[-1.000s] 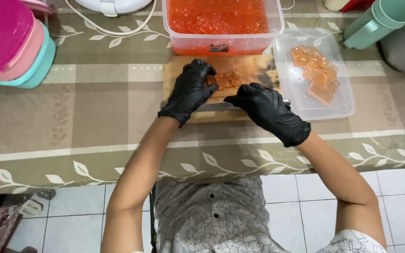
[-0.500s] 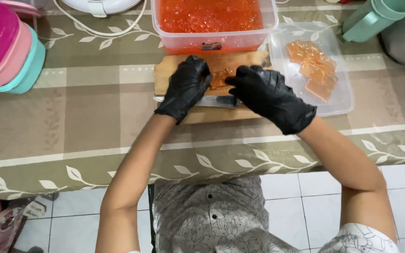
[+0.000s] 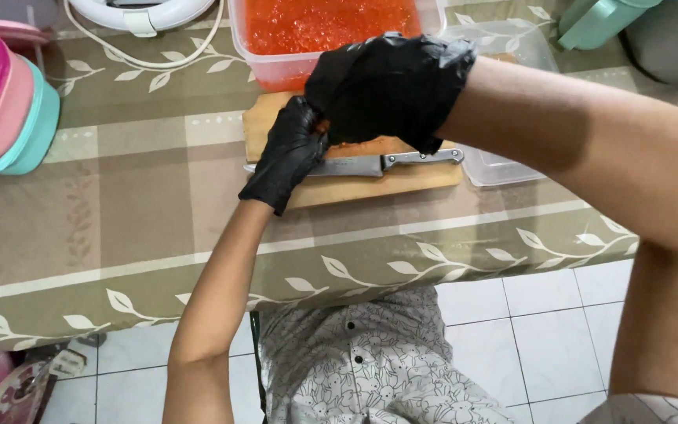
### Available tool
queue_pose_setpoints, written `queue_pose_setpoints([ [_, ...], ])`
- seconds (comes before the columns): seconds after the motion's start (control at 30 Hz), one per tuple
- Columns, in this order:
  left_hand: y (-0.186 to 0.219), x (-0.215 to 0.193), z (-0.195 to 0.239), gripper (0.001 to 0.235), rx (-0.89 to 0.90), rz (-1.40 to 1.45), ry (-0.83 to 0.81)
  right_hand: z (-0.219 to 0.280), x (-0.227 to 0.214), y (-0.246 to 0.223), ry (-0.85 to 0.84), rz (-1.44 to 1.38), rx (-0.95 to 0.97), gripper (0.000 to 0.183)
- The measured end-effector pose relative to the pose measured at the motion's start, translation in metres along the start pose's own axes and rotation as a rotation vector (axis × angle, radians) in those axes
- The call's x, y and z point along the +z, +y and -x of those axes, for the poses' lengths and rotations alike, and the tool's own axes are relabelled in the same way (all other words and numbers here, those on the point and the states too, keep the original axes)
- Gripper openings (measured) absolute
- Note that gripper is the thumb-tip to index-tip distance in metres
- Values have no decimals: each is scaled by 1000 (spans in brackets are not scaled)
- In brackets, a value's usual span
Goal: The person cuts a block of orange jelly-like fruit into small cubes on a wooden cutting board using a knife. They then transfer the cut pieces into a clear plastic container filled with a red liquid. The person repeats this process with another piece of the fruit.
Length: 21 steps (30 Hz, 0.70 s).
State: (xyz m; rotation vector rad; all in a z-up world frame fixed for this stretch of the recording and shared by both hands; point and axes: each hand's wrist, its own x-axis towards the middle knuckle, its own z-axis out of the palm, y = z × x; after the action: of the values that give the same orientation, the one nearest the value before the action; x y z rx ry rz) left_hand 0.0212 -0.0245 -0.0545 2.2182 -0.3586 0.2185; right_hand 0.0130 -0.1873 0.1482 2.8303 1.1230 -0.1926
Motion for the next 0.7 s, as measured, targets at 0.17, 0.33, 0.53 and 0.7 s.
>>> queue_pose_setpoints([
  [0.17, 3, -4, 1, 33, 45, 41, 27, 29, -8, -8, 21, -140, -32, 23],
  [0.33, -10, 5, 8, 46, 117, 79, -1, 36, 61, 29, 288, -416, -83, 28],
  [0.53, -47, 45, -2, 52, -111, -212, -141, 37, 152, 53, 373, -665, 185, 40],
  [0.7, -47, 44, 1, 53, -94, -140, -127, 33, 151, 52, 290, -609, 196, 55],
])
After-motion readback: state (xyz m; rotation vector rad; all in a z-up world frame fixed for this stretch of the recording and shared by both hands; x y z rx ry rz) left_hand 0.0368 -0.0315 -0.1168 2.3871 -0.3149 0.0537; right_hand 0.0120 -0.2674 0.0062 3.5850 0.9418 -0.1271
